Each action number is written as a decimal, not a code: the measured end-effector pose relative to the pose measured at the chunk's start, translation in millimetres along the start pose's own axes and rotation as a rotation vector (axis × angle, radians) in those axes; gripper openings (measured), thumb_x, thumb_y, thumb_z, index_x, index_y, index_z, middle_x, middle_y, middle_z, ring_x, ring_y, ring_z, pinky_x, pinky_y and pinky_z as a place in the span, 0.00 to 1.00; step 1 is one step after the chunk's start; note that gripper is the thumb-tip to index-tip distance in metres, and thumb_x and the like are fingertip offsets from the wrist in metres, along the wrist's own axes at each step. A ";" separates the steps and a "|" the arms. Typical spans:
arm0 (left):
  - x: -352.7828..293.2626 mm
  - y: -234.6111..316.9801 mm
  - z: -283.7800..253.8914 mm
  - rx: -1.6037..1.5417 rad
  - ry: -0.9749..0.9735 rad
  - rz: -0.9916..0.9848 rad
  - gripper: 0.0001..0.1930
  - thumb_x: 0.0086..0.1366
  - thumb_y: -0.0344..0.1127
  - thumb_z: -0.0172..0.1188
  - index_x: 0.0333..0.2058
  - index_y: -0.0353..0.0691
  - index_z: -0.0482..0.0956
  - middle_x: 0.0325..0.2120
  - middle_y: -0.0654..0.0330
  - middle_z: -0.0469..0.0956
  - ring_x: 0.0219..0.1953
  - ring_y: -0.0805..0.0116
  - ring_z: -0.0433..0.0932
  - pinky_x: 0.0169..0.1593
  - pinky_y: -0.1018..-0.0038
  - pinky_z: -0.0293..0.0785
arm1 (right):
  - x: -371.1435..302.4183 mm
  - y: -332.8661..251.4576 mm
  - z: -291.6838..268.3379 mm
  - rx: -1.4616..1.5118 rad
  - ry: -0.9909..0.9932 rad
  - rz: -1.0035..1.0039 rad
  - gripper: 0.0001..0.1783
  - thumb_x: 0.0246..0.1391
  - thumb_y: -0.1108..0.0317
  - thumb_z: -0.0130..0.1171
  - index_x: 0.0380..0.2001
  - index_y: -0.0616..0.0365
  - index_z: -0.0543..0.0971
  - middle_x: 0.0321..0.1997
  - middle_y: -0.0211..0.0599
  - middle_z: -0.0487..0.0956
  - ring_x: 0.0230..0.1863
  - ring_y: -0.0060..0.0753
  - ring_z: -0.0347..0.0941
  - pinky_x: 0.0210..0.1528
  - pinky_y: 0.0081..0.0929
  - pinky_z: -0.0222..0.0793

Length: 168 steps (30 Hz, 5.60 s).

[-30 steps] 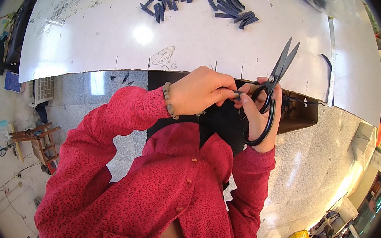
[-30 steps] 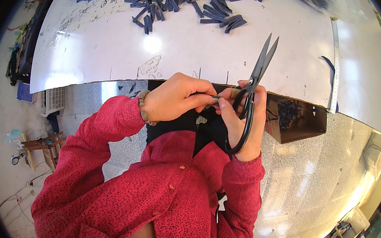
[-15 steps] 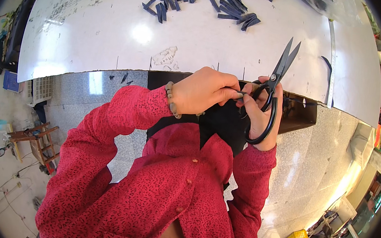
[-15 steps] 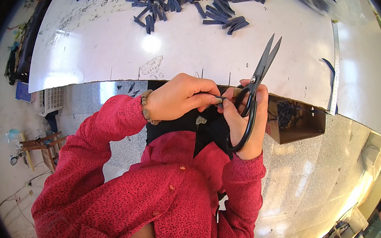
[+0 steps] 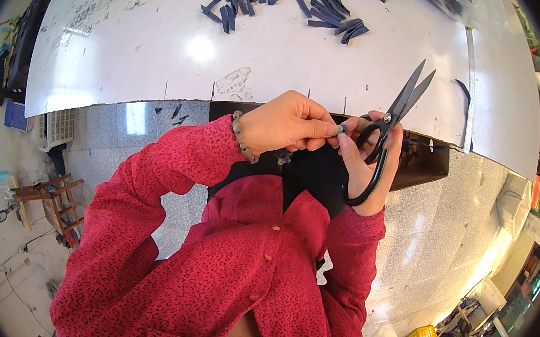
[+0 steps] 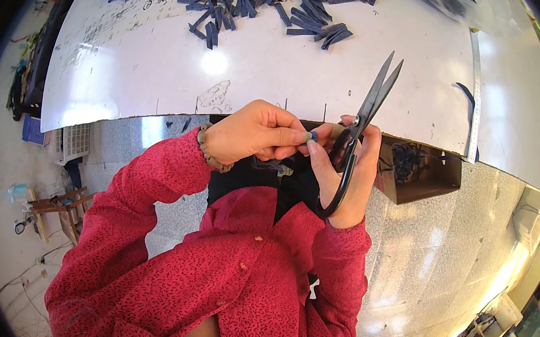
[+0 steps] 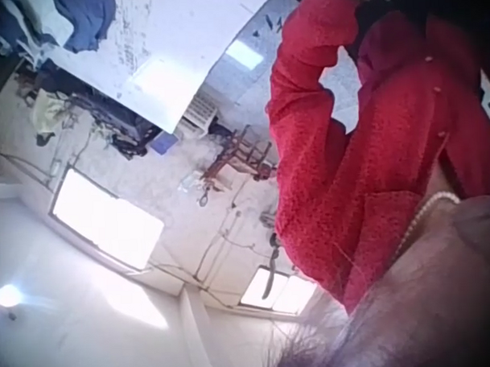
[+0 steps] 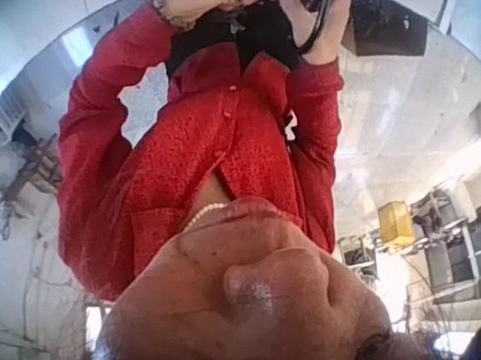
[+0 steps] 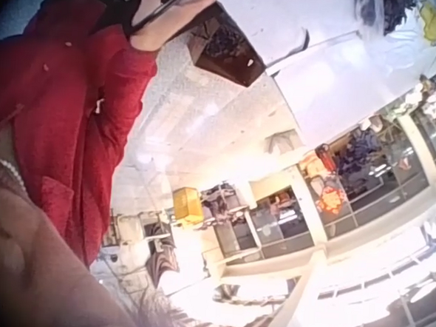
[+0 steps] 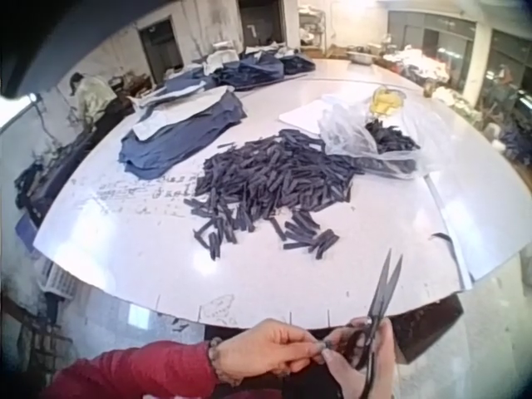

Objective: Cutting blue fabric into small strips using scissors.

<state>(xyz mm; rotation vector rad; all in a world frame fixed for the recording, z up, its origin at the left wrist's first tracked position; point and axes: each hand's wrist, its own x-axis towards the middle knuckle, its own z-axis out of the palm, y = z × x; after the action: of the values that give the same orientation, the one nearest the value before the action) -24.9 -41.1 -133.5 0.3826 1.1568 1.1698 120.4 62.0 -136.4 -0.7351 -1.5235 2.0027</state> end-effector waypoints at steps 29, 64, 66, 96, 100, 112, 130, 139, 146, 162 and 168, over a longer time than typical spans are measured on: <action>-17.8 10.9 -29.5 0.491 0.212 0.156 0.11 0.65 0.35 0.53 0.34 0.31 0.78 0.19 0.65 0.75 0.23 0.80 0.71 0.28 0.81 0.67 | 6.9 8.3 6.5 -0.235 0.231 -0.013 0.24 0.44 0.82 0.60 0.45 0.60 0.64 0.31 0.32 0.74 0.30 0.17 0.68 0.36 0.15 0.65; -4.8 12.6 -34.3 0.807 0.404 0.205 0.09 0.59 0.34 0.57 0.29 0.33 0.79 0.17 0.58 0.79 0.21 0.71 0.78 0.29 0.75 0.72 | -52.0 43.7 9.9 0.022 -0.111 0.340 0.26 0.59 0.51 0.53 0.47 0.63 0.62 0.27 0.36 0.72 0.19 0.17 0.63 0.22 0.15 0.62; -4.1 12.4 -36.0 0.800 0.405 0.198 0.09 0.59 0.34 0.56 0.29 0.33 0.80 0.17 0.58 0.79 0.21 0.71 0.78 0.29 0.75 0.72 | -58.6 37.9 7.2 0.046 -0.169 0.326 0.31 0.56 0.48 0.54 0.48 0.64 0.61 0.28 0.35 0.72 0.21 0.16 0.63 0.24 0.15 0.63; -3.0 11.4 -43.9 0.713 0.300 0.111 0.08 0.62 0.33 0.56 0.32 0.33 0.79 0.18 0.65 0.76 0.21 0.80 0.72 0.26 0.81 0.68 | -42.6 28.0 27.8 -0.280 -0.143 0.472 0.24 0.57 0.47 0.55 0.37 0.61 0.69 0.14 0.27 0.67 0.13 0.17 0.63 0.16 0.18 0.57; -0.7 5.6 -45.6 0.673 0.334 0.203 0.10 0.58 0.35 0.57 0.27 0.34 0.80 0.16 0.60 0.78 0.19 0.72 0.77 0.28 0.75 0.71 | -40.6 32.1 28.0 -0.409 -0.102 0.438 0.22 0.57 0.50 0.57 0.32 0.62 0.70 0.12 0.28 0.67 0.14 0.16 0.60 0.18 0.19 0.55; -0.8 6.6 -46.4 0.673 0.355 0.216 0.09 0.59 0.34 0.57 0.29 0.33 0.79 0.17 0.60 0.78 0.20 0.74 0.76 0.28 0.76 0.71 | -30.9 20.9 26.0 -0.577 -0.162 0.386 0.21 0.57 0.52 0.57 0.32 0.62 0.71 0.13 0.31 0.70 0.15 0.18 0.64 0.19 0.20 0.58; 58.6 48.2 -47.4 0.306 0.383 0.447 0.09 0.64 0.35 0.54 0.34 0.35 0.77 0.26 0.62 0.80 0.16 0.83 0.66 0.21 0.85 0.63 | -28.3 -3.2 -30.4 0.083 -0.102 0.218 0.27 0.60 0.47 0.47 0.51 0.59 0.61 0.25 0.42 0.76 0.23 0.31 0.77 0.26 0.20 0.73; -5.2 12.9 8.4 0.132 0.075 0.202 0.08 0.66 0.33 0.53 0.37 0.34 0.76 0.21 0.65 0.76 0.18 0.86 0.63 0.21 0.88 0.56 | -1.7 -1.2 -4.9 0.111 0.032 0.018 0.28 0.48 0.82 0.59 0.51 0.61 0.60 0.35 0.44 0.76 0.33 0.28 0.75 0.34 0.21 0.75; -4.3 4.5 9.5 0.217 0.095 0.187 0.08 0.65 0.32 0.54 0.35 0.32 0.77 0.20 0.64 0.76 0.21 0.83 0.69 0.24 0.86 0.61 | -0.6 -4.0 1.4 -0.020 0.034 0.019 0.26 0.48 0.84 0.56 0.49 0.60 0.61 0.34 0.38 0.76 0.32 0.23 0.74 0.31 0.16 0.71; -20.2 5.4 -38.3 0.684 0.246 0.245 0.10 0.64 0.35 0.53 0.33 0.34 0.78 0.16 0.65 0.73 0.21 0.79 0.69 0.27 0.81 0.65 | 13.8 1.4 13.2 -0.497 0.217 -0.062 0.24 0.47 0.81 0.56 0.48 0.61 0.62 0.31 0.34 0.76 0.30 0.22 0.72 0.38 0.19 0.68; -6.7 7.5 -38.3 0.842 0.394 0.293 0.08 0.59 0.33 0.55 0.30 0.34 0.77 0.18 0.57 0.78 0.21 0.65 0.77 0.29 0.72 0.70 | 16.2 0.7 21.1 -0.784 0.266 -0.114 0.24 0.48 0.77 0.58 0.49 0.60 0.63 0.29 0.35 0.77 0.30 0.26 0.75 0.38 0.21 0.69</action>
<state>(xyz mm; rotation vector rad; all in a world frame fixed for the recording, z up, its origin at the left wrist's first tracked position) -61.1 -55.6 -140.5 1.0169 1.9800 0.9748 94.2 58.3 -134.2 -1.1178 -2.1189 1.1235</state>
